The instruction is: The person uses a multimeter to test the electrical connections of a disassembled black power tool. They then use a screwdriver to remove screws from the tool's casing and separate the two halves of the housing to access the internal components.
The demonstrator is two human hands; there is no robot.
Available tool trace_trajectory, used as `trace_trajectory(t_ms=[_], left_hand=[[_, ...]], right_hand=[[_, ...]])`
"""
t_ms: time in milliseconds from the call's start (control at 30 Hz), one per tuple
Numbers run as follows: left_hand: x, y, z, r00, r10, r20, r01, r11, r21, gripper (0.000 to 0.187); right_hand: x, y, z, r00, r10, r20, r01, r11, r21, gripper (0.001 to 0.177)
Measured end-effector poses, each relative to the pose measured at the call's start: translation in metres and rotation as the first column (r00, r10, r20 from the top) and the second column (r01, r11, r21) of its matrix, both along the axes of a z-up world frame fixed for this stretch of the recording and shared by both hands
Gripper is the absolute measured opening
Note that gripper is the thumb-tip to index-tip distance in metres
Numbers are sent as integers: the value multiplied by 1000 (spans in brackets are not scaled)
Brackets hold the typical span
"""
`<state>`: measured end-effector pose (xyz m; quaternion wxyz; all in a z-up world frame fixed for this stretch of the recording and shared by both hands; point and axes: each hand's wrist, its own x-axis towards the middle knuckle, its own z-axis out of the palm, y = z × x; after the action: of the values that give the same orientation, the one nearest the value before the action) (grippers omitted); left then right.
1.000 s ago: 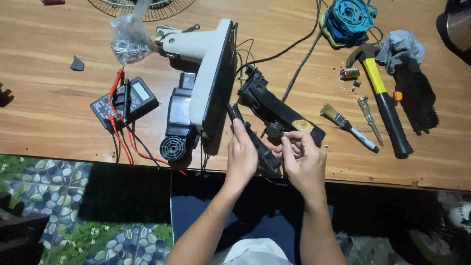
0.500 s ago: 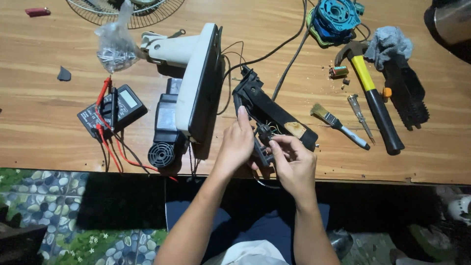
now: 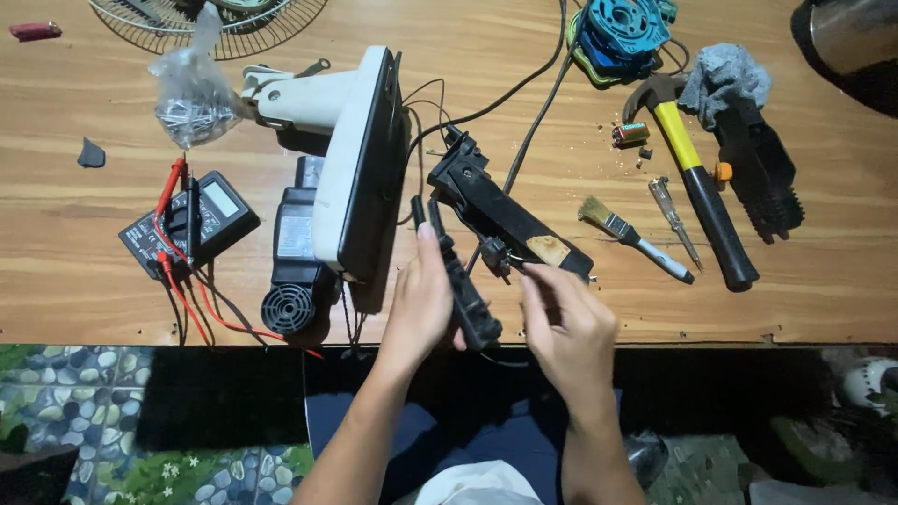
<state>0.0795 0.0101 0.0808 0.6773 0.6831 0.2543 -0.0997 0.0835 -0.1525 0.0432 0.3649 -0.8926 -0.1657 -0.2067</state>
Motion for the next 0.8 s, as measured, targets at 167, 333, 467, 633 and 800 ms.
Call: trace_trajectory(t_ms=[167, 333, 467, 633, 800], left_hand=[[-21, 5, -10, 998, 30, 47, -28, 999, -43, 81], [-31, 7, -6, 998, 55, -13, -57, 986, -157, 73], [-52, 6, 1, 985, 39, -166, -82, 962, -262, 69], [-59, 8, 8, 979, 8, -205, -64, 962, -267, 73], [-65, 9, 2, 975, 34, -220, -109, 935, -338, 73]], right_hand=[[17, -13, 6, 991, 88, 102, -76, 991, -114, 38], [37, -23, -5, 997, 72, -9, -73, 982, -172, 32], [51, -36, -4, 992, 113, -60, -121, 980, -159, 29], [66, -38, 22, 913, -30, -407, 8, 998, -55, 33], [66, -38, 6, 814, 66, -578, -4, 994, 108, 38]])
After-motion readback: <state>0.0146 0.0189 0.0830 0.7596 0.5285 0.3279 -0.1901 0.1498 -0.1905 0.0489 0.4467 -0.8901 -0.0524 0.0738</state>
